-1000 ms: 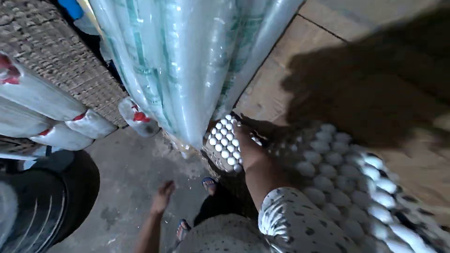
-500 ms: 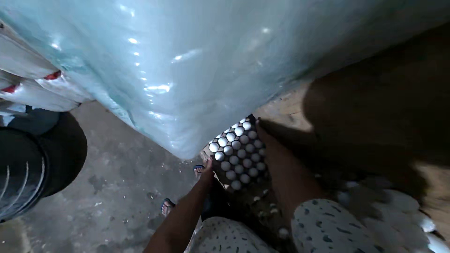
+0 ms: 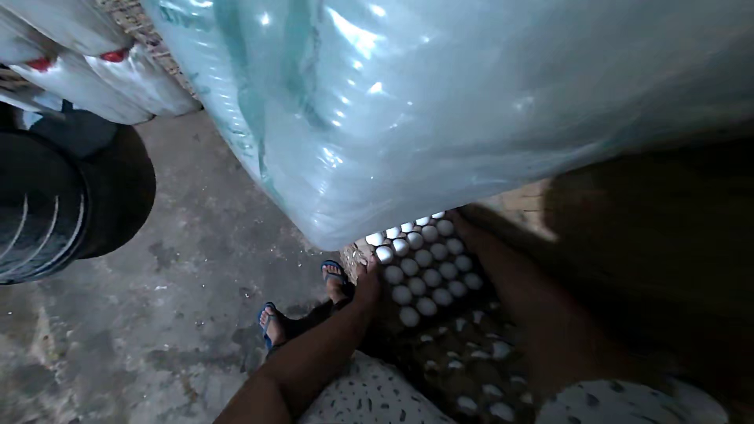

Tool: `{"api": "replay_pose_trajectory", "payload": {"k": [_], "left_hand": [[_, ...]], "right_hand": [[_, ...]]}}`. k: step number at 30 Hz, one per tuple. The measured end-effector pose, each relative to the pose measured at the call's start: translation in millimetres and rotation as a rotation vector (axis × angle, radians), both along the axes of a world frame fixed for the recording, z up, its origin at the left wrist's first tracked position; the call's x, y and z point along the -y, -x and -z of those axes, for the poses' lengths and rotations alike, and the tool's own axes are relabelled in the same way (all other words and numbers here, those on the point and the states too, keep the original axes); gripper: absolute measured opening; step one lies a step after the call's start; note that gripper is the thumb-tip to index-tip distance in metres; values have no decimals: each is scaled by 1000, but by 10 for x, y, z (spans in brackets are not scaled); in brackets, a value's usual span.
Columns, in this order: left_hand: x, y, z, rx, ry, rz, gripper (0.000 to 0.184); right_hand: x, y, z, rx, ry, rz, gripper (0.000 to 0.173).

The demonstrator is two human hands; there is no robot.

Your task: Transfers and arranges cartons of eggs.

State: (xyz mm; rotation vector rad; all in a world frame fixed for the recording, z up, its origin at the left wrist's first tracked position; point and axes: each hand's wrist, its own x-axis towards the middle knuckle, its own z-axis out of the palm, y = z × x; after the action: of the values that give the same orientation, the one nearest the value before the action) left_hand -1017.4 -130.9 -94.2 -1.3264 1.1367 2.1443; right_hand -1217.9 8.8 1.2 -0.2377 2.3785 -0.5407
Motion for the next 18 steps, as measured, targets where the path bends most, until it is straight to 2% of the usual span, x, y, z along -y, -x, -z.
{"api": "replay_pose_trajectory", "payload": {"k": [1, 2, 3, 4, 6, 8, 12, 16, 18], "left_hand": [[-4, -12, -47, 6, 0, -6, 64], [-16, -39, -67, 10, 4, -7, 64], [-25, -72, -93, 13, 15, -1, 64], [-32, -113, -119, 15, 28, 10, 64], [-48, -197, -160, 24, 32, -3, 64], [-26, -255, -262, 37, 20, -29, 62], [15, -291, -346, 59, -3, -102, 63], [62, -366, -307, 106, 61, -105, 66], [76, -419, -293, 132, 123, -105, 60]], "right_hand": [[251, 121, -268, 289, -62, 238, 47], [390, 169, -340, 376, -102, 404, 46], [397, 168, -296, 389, -115, 458, 46], [272, 161, -152, 397, -83, 431, 50], [-145, 90, 448, 288, 34, 387, 59], [-342, 114, 729, 341, 71, 437, 64], [-236, 32, 522, 399, 97, 547, 63], [-304, -107, 511, 423, 122, 495, 62], [-256, -196, 476, 446, 122, 515, 62]]}}
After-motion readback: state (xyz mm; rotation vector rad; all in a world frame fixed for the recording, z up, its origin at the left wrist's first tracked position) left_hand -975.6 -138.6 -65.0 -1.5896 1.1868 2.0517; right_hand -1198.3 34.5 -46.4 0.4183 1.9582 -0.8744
